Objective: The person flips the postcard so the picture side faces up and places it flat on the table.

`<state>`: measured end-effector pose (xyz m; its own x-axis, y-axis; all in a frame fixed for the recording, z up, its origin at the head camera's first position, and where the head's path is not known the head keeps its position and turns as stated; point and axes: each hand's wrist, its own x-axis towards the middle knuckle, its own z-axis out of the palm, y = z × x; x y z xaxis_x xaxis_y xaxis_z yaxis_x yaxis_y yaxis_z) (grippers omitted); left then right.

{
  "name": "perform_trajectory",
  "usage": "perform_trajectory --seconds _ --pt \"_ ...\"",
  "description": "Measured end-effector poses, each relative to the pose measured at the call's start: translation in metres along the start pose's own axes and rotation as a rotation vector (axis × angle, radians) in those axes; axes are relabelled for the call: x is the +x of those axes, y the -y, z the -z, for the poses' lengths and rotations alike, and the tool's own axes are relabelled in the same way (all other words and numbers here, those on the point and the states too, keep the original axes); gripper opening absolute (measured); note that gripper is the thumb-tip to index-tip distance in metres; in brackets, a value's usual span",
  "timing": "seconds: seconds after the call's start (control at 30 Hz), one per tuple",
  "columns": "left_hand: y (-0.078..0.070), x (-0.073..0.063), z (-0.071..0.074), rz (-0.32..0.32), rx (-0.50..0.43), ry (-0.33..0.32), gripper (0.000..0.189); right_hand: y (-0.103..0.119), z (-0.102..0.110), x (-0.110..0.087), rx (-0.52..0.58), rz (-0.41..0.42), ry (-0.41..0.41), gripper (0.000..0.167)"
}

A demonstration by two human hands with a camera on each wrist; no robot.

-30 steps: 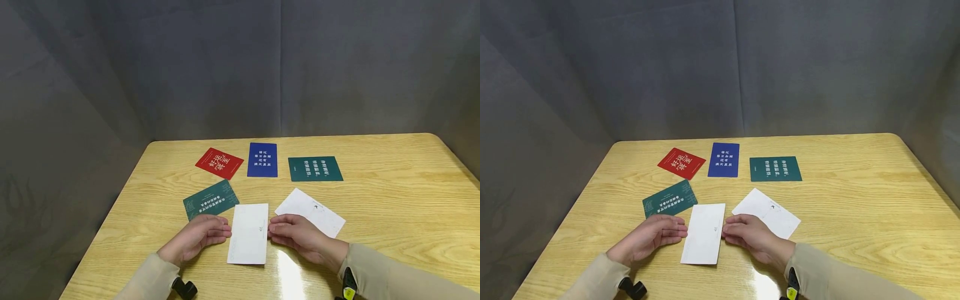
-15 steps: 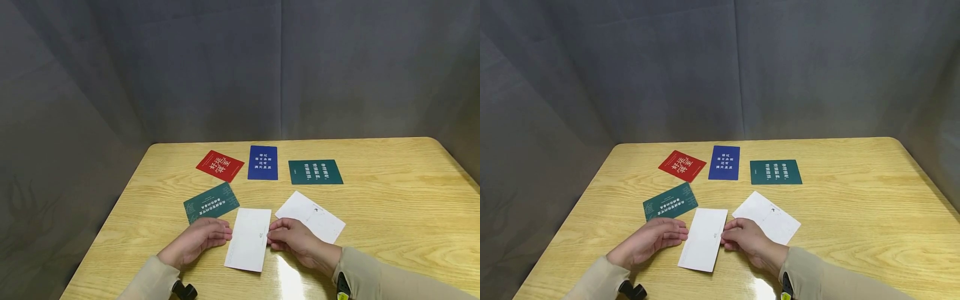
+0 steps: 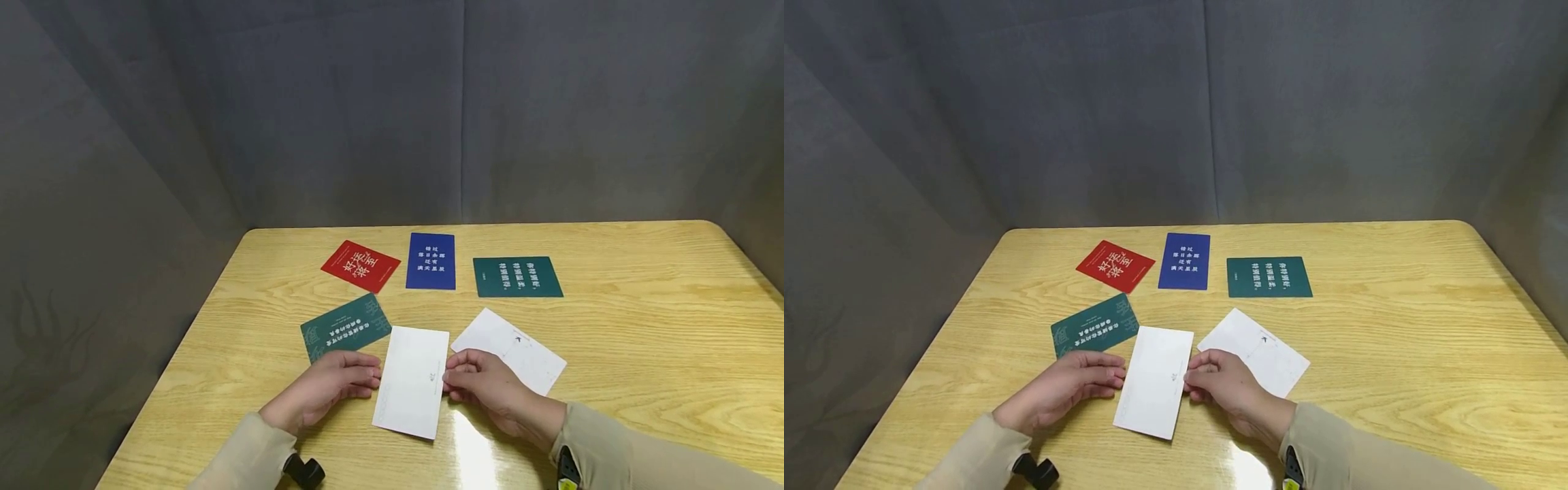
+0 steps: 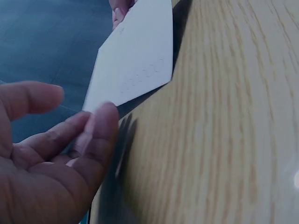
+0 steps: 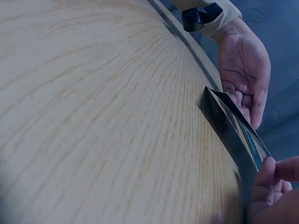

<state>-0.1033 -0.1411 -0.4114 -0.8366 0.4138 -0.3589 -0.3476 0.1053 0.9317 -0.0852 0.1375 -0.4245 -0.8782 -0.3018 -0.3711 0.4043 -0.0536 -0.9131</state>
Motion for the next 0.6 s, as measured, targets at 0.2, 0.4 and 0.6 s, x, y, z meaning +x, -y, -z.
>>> perform_trajectory --seconds 0.2,0.4,0.6 --pt "0.002 0.002 -0.003 -0.011 0.035 -0.073 0.032 0.004 0.0 0.0 -0.028 0.028 0.011 0.015" --pt "0.003 0.004 -0.008 -0.033 0.084 -0.067 0.03 0.008 0.0 0.0 -0.023 0.046 0.012 0.015" --pt "0.004 0.006 -0.011 -0.043 0.077 -0.081 0.018 0.006 0.001 0.0 -0.011 0.046 0.017 0.013"
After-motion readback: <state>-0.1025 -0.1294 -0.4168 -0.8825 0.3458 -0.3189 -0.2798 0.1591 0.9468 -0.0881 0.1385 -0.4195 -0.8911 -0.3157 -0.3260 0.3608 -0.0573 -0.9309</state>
